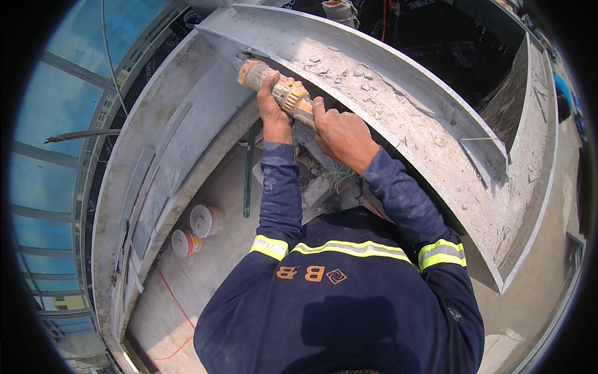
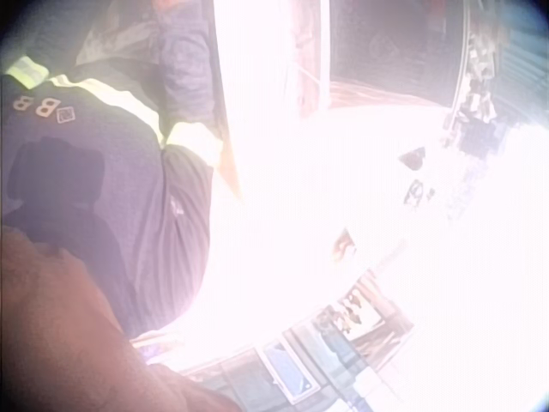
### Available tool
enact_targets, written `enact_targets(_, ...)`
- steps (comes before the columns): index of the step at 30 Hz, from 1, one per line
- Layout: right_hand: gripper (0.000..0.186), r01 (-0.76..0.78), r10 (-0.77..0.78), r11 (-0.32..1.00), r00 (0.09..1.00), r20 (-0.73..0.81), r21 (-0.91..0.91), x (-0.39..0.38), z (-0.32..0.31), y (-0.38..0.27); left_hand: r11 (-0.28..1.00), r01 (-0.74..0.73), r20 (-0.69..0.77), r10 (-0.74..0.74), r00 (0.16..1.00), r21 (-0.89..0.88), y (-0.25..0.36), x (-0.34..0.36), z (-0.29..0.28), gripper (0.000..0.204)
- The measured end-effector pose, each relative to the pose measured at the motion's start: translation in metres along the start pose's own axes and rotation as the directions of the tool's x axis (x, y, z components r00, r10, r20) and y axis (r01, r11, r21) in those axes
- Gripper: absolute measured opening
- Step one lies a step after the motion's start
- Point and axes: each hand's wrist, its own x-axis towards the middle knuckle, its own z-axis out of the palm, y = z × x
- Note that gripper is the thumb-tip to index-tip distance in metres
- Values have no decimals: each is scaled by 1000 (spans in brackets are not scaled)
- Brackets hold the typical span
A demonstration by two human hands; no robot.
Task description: The person uses a handheld rotary grinder to smooth a concrete ledge on a rooftop. They hold the tool with both hands and move it along the edge, generating dust. Another worker is visible in the background.
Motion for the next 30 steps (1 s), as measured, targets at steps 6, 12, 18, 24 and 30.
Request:
enact_targets(6,68,13,-13,1000,1000,6,13,4,4,3,1000,8,-10,-8,1000,-22,0,2,2,36)
enact_targets(12,72,21,-21,1000,1000,0,-3,15,16,4,1000,18,3,-18,1000,2,5,10,-1,33)
enact_targets(18,71,27,-27,1000,1000,9,-15,25,27,5,1000,5,-25,-4,1000,26,5,23,-7,33)
enact_targets(24,60,14,-13,999,999,32,-31,31,20,0,999,-3,-3,3,1000,32,4,34,-15,36)
enact_targets(30,75,18,-17,999,999,49,-28,36,34,7,1000,18,-10,-19,1000,-5,2,38,-17,36)
